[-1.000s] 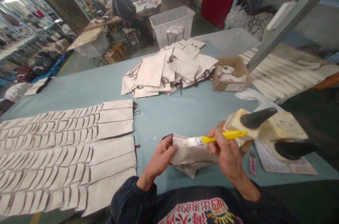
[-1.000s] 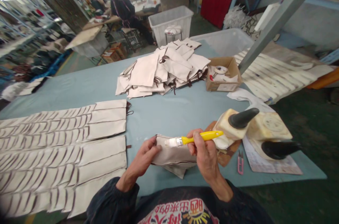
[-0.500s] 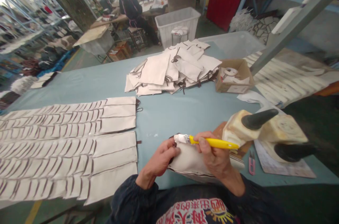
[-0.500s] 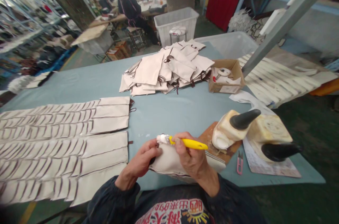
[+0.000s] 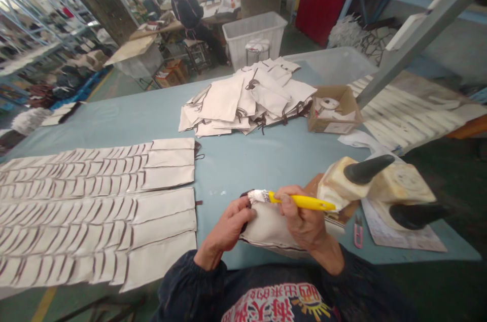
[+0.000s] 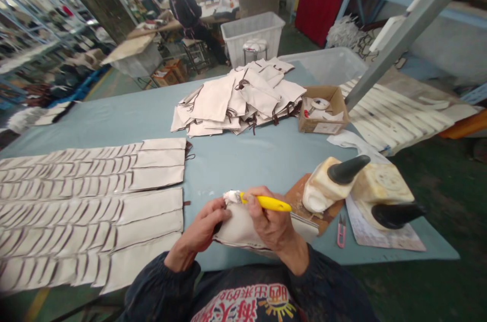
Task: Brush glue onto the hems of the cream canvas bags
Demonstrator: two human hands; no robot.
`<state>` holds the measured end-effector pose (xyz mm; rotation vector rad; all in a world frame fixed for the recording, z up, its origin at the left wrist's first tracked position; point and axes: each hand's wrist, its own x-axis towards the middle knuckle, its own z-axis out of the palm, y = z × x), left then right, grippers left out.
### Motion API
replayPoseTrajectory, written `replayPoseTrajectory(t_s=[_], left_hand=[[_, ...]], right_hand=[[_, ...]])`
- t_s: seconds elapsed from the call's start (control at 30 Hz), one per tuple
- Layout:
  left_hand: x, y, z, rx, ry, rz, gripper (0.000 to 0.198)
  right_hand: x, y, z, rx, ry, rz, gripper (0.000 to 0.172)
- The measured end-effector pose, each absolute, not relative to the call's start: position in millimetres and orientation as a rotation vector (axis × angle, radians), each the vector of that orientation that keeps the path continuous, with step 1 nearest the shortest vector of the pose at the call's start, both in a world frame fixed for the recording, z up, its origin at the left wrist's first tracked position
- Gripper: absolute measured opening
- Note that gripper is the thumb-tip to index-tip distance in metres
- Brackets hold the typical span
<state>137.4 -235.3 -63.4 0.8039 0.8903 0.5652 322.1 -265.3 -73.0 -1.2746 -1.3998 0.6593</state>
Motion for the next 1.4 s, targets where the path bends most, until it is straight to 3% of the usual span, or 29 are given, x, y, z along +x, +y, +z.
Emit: replayPoseTrajectory(t_s=[0.5,0.7,0.93,1.17,1.4], left_hand=[[141,-242,-55,1.081,0.909,0.558,0.032],[140,-251,-64,1.641,0.988,0.708,0.024],[132,-259,-92,2.138,0.909,0.799,0.020],[132,-259,-97,2.277,0.814,0.824,0.020],[131,-260,-92,2.303,0.796,0.853,0.022]], right_hand=[[317,-268,-81,-1.191,-1.308,0.427,0.022],[332,-278,-61,-1.190,-1.093,0.353,0.027],[339,-293,-51,-1.210,-1.486,0.292,0.018],[328,-292,-36,-0.882,-1.881,0.249,0.020],[340,-288,-28,-0.974,-1.773,0.309,0.018]])
